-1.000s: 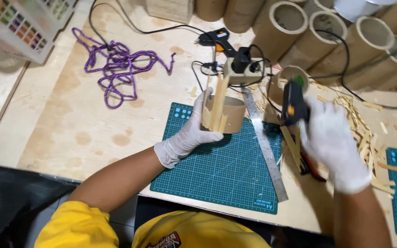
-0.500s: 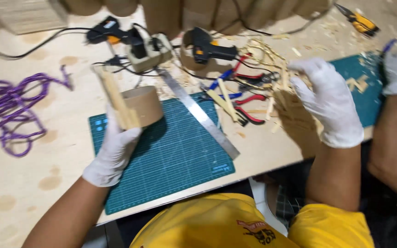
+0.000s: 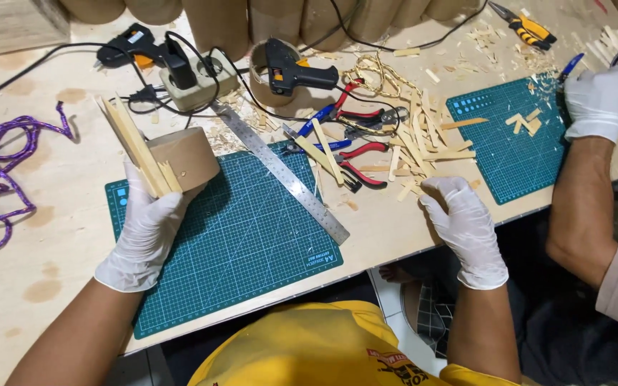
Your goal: Assembling a wooden structure by gluing thin wooden sticks to a cylindrical base using a hot glue gun.
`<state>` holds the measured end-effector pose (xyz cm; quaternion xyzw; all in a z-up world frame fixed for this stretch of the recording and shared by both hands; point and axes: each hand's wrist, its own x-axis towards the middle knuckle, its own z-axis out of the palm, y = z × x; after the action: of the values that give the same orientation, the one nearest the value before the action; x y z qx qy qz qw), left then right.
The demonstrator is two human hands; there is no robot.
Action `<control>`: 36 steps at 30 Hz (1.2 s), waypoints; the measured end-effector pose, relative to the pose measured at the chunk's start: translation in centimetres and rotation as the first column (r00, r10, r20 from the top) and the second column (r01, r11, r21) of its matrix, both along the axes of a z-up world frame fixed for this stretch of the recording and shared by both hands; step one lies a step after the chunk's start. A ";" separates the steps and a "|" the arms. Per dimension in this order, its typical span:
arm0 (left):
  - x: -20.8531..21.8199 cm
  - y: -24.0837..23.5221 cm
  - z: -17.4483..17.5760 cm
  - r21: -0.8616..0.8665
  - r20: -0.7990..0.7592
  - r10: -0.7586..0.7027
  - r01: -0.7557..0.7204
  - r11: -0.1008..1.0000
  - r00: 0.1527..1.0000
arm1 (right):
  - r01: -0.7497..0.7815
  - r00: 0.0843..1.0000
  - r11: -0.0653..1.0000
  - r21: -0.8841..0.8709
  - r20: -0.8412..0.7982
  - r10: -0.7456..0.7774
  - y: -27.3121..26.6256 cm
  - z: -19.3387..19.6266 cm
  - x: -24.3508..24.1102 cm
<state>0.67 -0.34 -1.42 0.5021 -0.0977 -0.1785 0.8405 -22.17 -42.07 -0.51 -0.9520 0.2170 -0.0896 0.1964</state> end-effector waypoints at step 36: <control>-0.3 -0.1 0.2 -0.069 0.087 -0.023 0.029 0.997 0.996 | -0.214 0.971 0.970 -0.112 -0.133 0.198 -5.7 -3.5 -1.0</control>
<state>0.33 -0.45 -1.17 0.4781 -0.1464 -0.1642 0.8503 -23.20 -47.81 -3.97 -0.9835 0.1223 -0.0244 0.1309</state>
